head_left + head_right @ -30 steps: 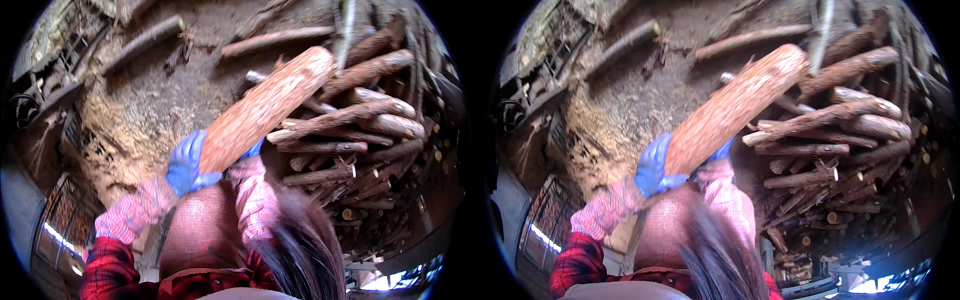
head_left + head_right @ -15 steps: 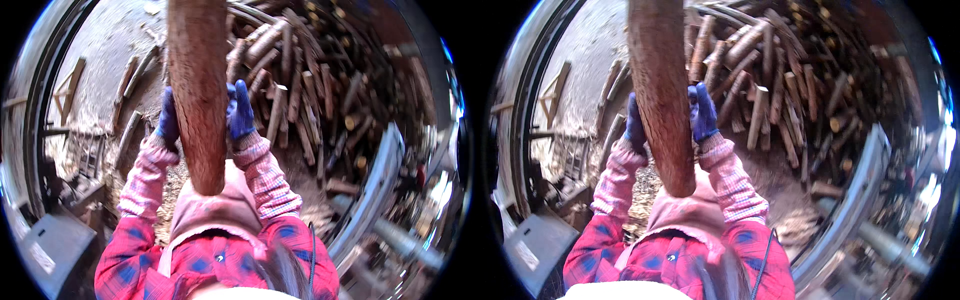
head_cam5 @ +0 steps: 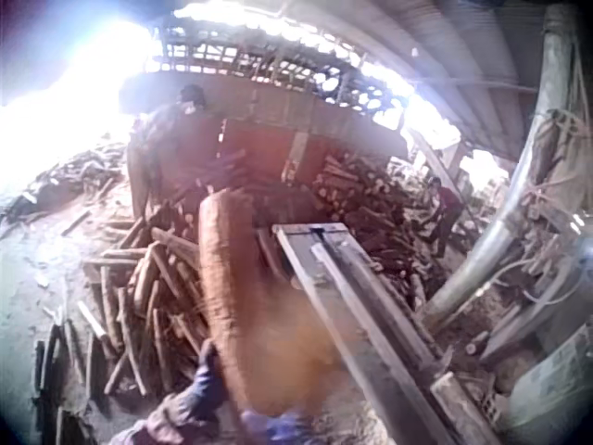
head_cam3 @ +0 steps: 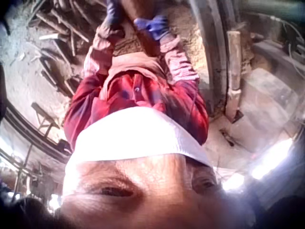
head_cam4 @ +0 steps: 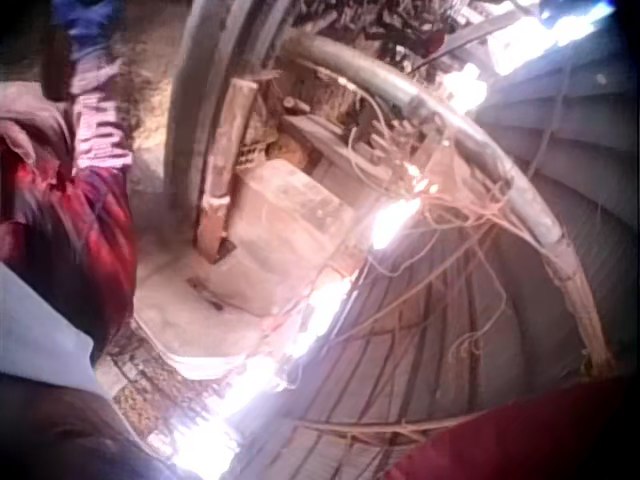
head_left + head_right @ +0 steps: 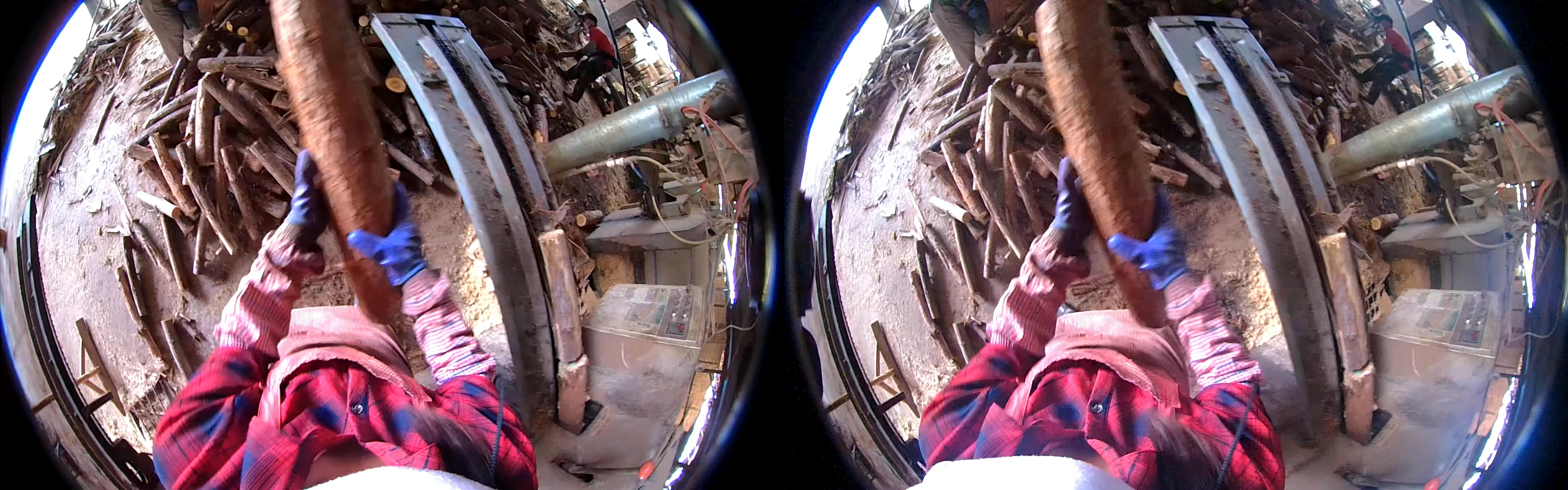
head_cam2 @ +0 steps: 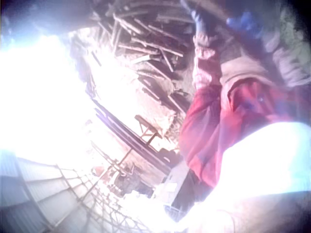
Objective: The person picks up logs from a pile on the ground and places them onto a metal rack. The task involves repetitive lifting and arranging of wooden logs to build a stack.
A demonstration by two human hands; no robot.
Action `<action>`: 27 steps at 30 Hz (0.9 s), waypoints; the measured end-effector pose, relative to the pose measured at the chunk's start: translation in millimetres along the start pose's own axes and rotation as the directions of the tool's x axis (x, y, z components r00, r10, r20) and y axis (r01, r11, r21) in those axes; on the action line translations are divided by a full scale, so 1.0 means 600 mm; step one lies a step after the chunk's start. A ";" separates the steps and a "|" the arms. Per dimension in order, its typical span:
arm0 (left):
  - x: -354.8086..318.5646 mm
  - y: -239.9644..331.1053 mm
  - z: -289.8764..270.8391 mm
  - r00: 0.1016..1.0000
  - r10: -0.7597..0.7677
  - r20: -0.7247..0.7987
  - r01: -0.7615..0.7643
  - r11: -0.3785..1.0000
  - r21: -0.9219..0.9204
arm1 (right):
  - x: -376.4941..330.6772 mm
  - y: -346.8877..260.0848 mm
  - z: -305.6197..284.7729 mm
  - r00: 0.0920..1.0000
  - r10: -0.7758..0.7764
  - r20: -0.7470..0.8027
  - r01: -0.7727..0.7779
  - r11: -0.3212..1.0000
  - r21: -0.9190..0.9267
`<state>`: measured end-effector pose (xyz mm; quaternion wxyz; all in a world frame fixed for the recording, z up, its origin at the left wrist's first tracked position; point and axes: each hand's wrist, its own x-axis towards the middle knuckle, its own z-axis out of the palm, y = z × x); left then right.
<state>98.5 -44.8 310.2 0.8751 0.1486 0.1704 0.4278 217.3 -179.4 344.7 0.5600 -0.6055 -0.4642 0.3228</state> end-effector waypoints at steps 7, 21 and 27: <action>-0.008 -0.090 0.184 0.878 -0.249 0.410 0.181 0.963 0.199 | -0.022 -0.135 -0.200 0.999 -0.003 -0.043 0.003 1.000 0.009; -0.065 -0.098 -0.188 0.847 0.217 -0.485 0.479 0.083 0.874 | 0.159 0.046 -0.633 0.957 0.264 -0.120 -0.258 0.583 -0.770; -0.316 -0.061 -0.390 0.466 0.253 -0.848 0.883 -0.073 0.463 | 0.135 0.011 -0.588 0.988 -0.151 -0.026 -0.017 0.058 -0.998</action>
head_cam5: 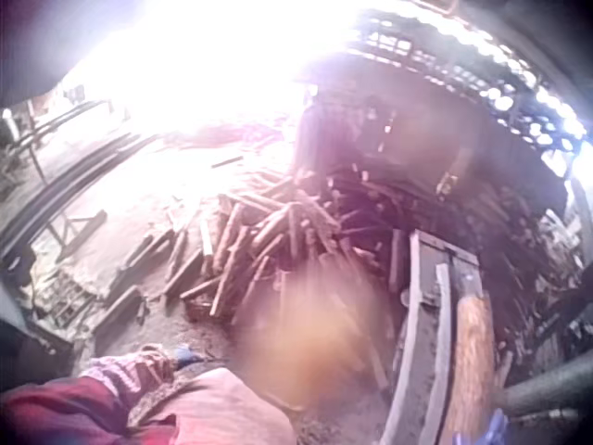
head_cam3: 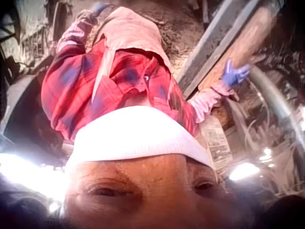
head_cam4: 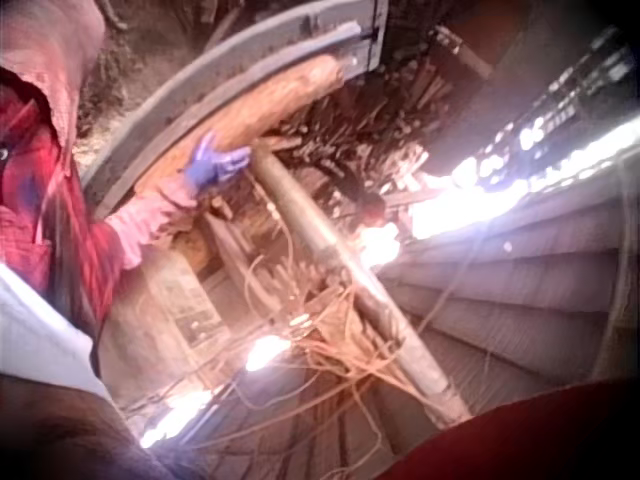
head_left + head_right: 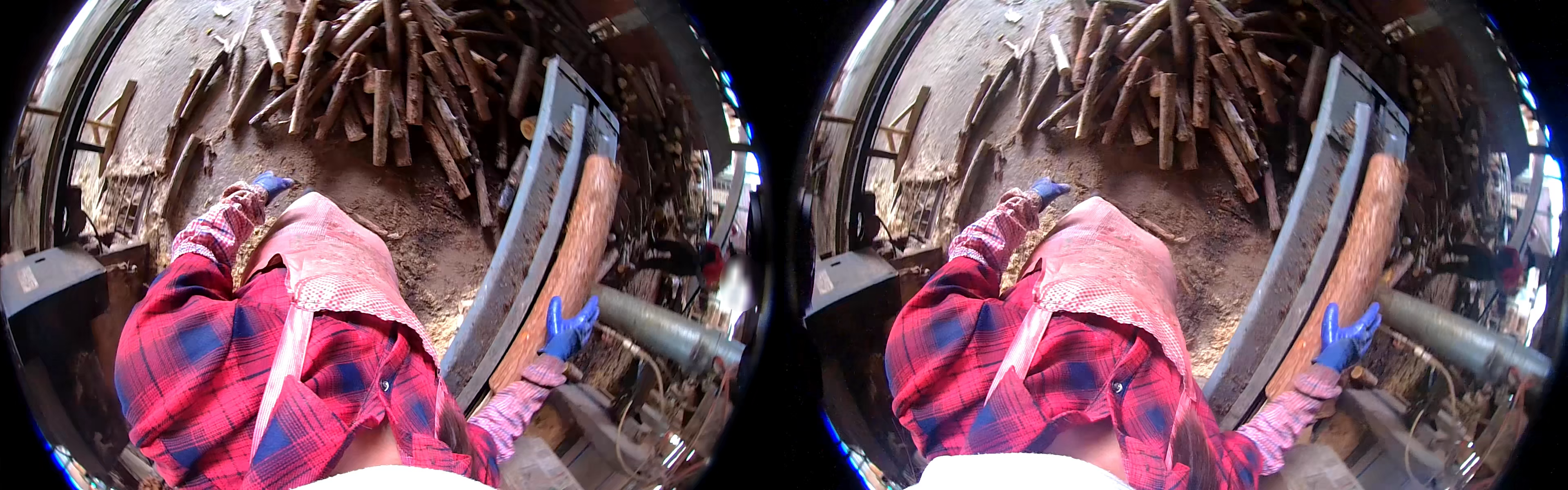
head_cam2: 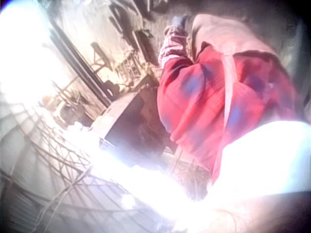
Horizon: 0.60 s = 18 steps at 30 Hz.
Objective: The person picks up logs from a pile on the ground and places them onto a metal rack. The task involves repetitive lifting and arranging of wooden logs to build a stack.
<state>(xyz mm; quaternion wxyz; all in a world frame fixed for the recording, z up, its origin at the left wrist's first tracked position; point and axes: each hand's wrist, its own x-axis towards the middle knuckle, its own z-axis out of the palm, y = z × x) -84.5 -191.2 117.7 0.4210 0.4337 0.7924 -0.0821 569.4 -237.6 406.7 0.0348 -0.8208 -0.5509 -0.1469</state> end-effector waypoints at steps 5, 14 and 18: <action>0.101 -0.057 0.027 0.998 -0.041 0.042 0.045 0.996 -0.083 | 0.016 -0.259 0.064 0.990 -0.137 -0.034 0.115 0.643 0.757; 0.287 -0.021 -0.046 0.988 0.106 0.112 -0.041 0.881 -0.471 | -0.046 -0.681 0.200 0.402 -0.789 0.464 0.057 0.528 0.847; 0.354 -0.010 -0.110 0.981 0.045 0.186 0.028 0.929 -0.369 | 0.007 -0.778 0.214 0.361 -0.750 0.554 0.011 0.598 0.802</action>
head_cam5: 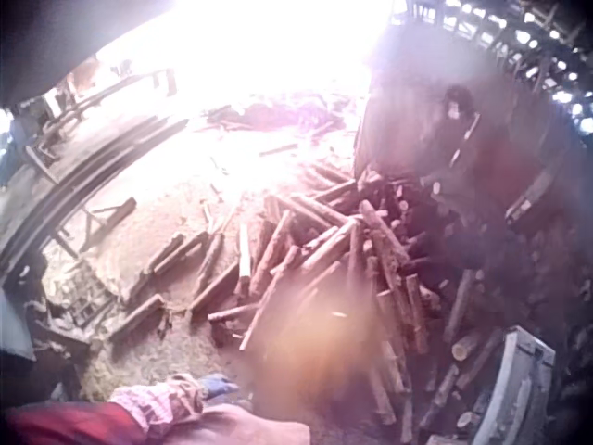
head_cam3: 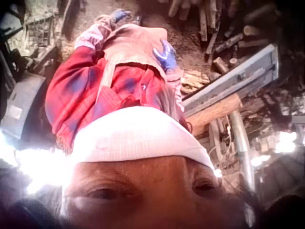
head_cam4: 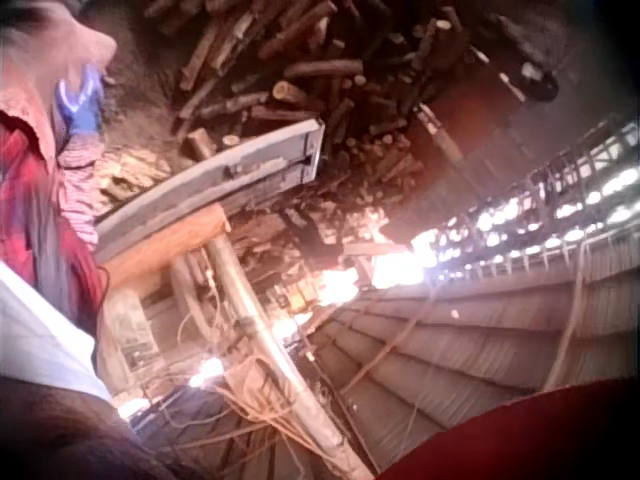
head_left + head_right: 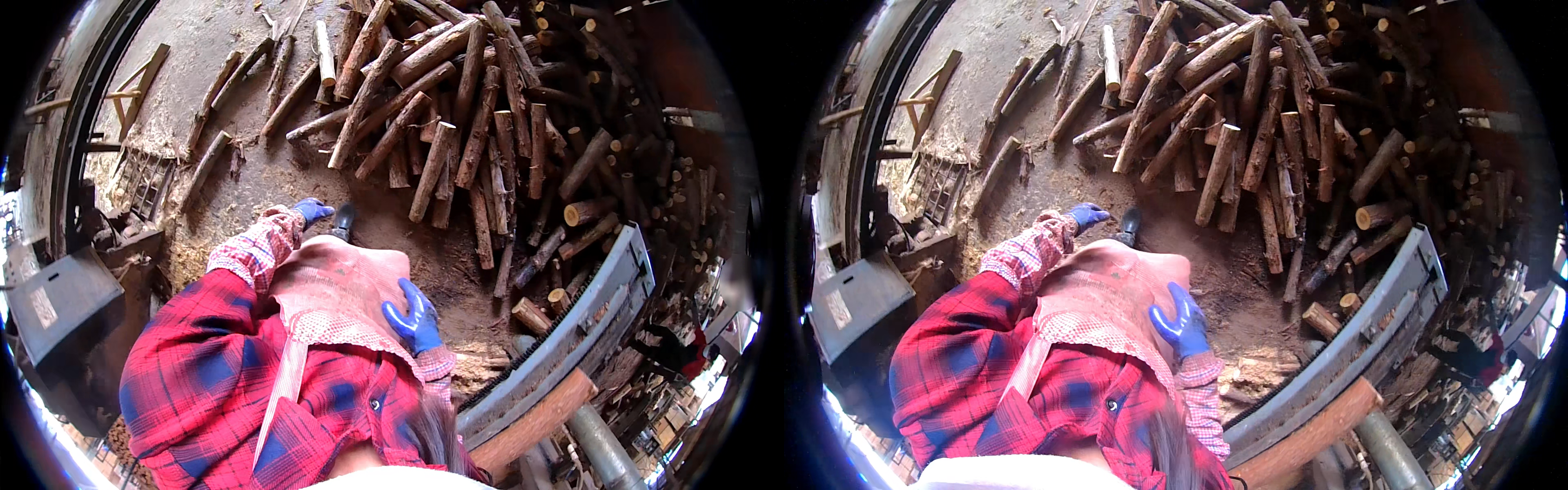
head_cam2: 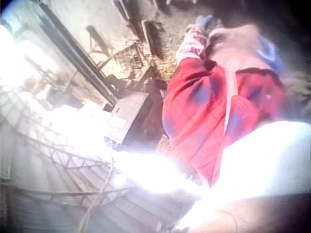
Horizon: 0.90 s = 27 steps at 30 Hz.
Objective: The person picks up logs from a pile on the ground and places them onto a metal rack. The task involves repetitive lifting and arranging of wooden logs to build a stack.
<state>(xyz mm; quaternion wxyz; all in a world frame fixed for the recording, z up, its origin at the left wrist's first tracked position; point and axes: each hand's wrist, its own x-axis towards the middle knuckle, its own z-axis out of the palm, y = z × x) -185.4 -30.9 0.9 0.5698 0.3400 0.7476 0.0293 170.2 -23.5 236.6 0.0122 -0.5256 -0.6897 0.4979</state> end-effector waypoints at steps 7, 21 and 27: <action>0.242 0.041 -0.057 0.970 -0.066 0.235 0.157 0.907 -0.390 | 0.162 0.073 -0.045 0.988 0.146 -0.052 -0.138 0.982 0.133; 1.072 0.359 -0.109 0.816 0.033 -0.577 -0.577 -0.010 -0.816 | 0.361 0.521 0.193 0.647 0.720 -0.251 -0.309 0.549 0.776; 1.117 0.394 -0.131 0.895 0.415 -0.163 0.008 -0.379 -0.925 | 0.593 0.626 0.218 0.838 0.325 -0.438 -0.255 0.943 0.212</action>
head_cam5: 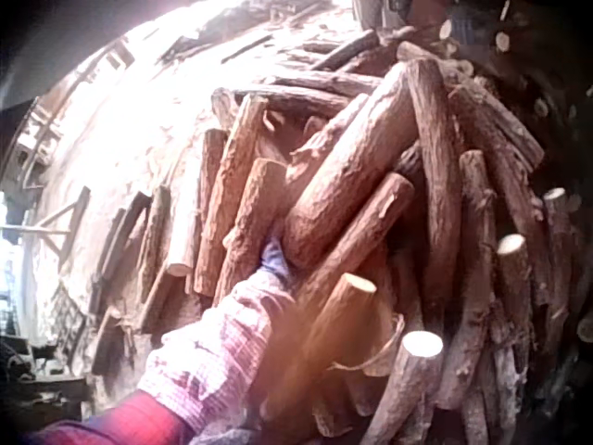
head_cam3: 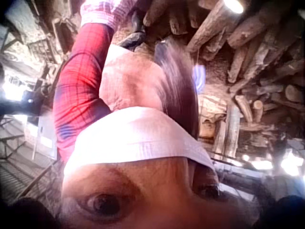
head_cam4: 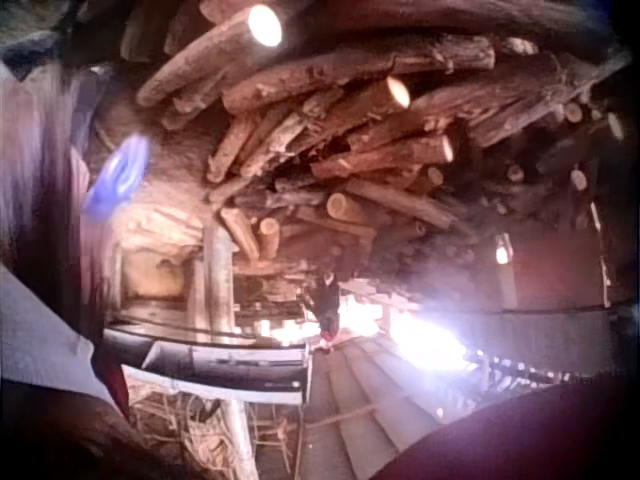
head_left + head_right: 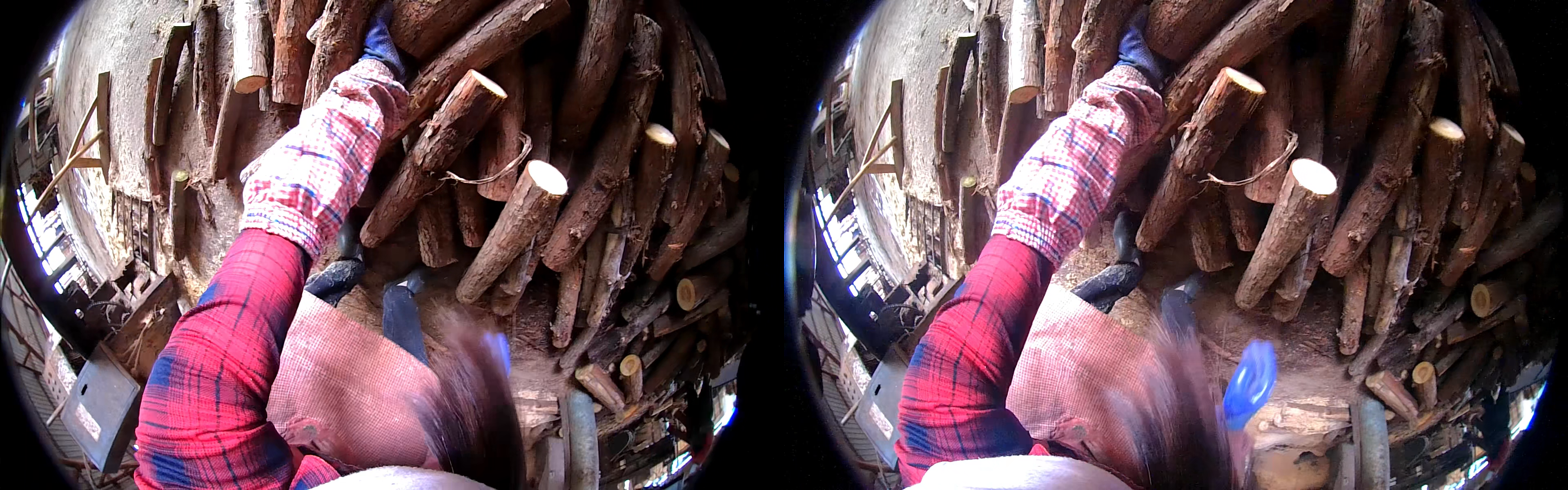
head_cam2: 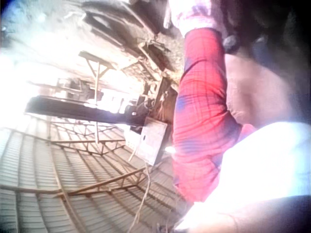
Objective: The person picks up logs from a pile on the ground and places them onto a metal rack. The task involves repetitive lifting and arranging of wooden logs to build a stack.
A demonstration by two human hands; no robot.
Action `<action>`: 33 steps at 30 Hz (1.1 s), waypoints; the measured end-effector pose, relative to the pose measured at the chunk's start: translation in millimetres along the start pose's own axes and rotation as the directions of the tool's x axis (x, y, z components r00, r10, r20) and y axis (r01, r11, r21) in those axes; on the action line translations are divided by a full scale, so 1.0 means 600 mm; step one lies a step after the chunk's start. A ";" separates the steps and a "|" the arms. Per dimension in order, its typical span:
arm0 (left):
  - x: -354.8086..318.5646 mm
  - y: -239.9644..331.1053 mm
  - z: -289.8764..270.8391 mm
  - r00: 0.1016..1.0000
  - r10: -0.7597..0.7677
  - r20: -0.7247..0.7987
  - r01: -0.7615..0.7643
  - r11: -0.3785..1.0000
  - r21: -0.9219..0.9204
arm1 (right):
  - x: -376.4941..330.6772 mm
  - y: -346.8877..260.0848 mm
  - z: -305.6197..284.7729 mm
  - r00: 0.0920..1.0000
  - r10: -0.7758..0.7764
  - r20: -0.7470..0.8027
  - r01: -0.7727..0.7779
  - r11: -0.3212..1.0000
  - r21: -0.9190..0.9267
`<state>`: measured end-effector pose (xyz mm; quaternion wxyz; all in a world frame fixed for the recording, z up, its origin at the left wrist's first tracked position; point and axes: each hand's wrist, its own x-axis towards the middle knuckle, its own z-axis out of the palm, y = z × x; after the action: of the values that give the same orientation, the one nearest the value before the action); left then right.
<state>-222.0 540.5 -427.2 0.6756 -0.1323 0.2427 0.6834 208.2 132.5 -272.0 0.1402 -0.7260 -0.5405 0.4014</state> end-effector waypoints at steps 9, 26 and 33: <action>-0.185 -0.037 0.178 0.922 0.388 0.011 -0.325 0.757 0.567 | 0.652 -0.502 0.157 0.716 -0.588 0.377 -0.485 -0.031 0.874; -0.855 -0.152 0.296 0.844 -0.532 -0.067 0.531 0.847 -0.042 | -0.287 -0.492 -0.269 0.558 0.224 0.799 -0.830 0.182 0.528; -1.060 -0.299 0.371 0.777 -0.606 -0.168 0.625 0.714 0.316 | -0.604 -0.455 -0.413 0.865 0.041 0.501 -0.498 0.196 0.844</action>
<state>21.2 102.0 57.3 0.8701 -0.0994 0.3211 0.3606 173.1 -33.0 216.7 0.3727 -0.4808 -0.0573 0.7916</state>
